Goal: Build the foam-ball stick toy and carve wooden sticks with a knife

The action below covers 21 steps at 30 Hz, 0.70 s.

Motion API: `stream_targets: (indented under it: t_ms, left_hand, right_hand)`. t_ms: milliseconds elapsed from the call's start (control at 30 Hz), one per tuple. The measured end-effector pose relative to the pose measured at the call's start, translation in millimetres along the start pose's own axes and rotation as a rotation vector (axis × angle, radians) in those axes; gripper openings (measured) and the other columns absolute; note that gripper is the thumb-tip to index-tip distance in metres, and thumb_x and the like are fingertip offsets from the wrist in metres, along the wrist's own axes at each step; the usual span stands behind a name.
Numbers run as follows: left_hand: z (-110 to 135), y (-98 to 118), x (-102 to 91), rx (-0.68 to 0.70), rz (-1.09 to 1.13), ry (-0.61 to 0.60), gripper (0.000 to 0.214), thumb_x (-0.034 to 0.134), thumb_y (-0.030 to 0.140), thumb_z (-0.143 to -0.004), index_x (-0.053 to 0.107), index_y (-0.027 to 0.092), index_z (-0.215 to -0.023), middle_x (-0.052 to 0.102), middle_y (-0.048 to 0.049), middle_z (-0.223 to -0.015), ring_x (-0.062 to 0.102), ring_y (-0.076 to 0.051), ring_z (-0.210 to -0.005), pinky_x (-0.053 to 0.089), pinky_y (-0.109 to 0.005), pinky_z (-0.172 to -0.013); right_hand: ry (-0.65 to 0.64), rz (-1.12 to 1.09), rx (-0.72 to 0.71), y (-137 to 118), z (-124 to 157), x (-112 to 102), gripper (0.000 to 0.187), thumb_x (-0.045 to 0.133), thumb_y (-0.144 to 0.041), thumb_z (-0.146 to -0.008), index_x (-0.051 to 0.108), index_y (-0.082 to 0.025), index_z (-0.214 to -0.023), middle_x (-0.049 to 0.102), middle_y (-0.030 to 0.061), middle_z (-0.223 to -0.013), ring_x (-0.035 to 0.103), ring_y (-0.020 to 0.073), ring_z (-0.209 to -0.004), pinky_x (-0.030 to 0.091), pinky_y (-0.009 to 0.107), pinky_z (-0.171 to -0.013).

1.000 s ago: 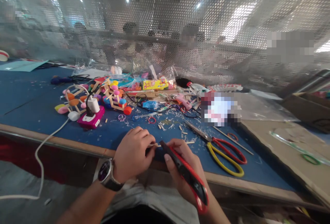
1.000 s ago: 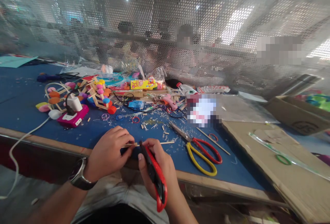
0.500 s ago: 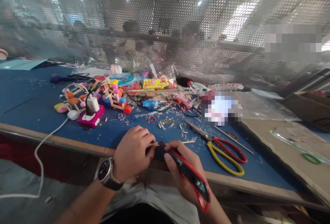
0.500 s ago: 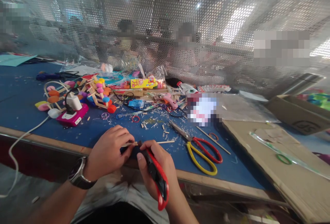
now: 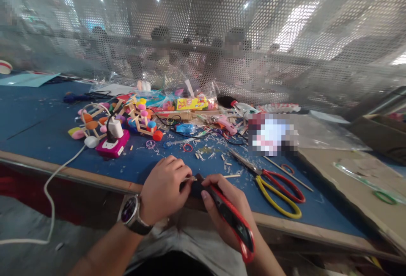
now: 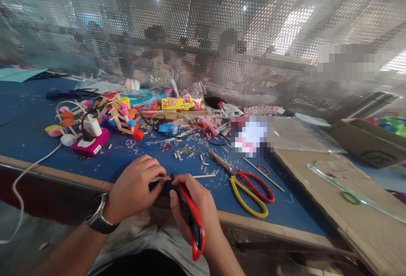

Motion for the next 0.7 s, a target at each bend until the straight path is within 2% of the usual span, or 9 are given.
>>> stream_targets:
  t_ms: [700]
  left_hand:
    - [-0.1, -0.4, -1.0, -0.002, -0.003, 0.016, 0.012, 0.057, 0.017, -0.095, 0.066, 0.019, -0.088, 0.066, -0.0046, -0.09, 0.057, -0.025, -0.091, 0.045, -0.041, -0.081]
  right_hand:
    - [0.024, 0.017, -0.019, -1.8, -1.1, 0.1, 0.005, 0.055, -0.026, -0.097, 0.06, -0.025, -0.098, 0.071, -0.0026, -0.081, 0.068, 0.0126, -0.065, 0.051, 0.019, -0.062]
Point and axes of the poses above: each hand's wrist, its own z-axis away from the middle knuckle, its own x-axis out of the palm, y = z × x, the point moved 9 cm from there along -z, towards the middle knuckle
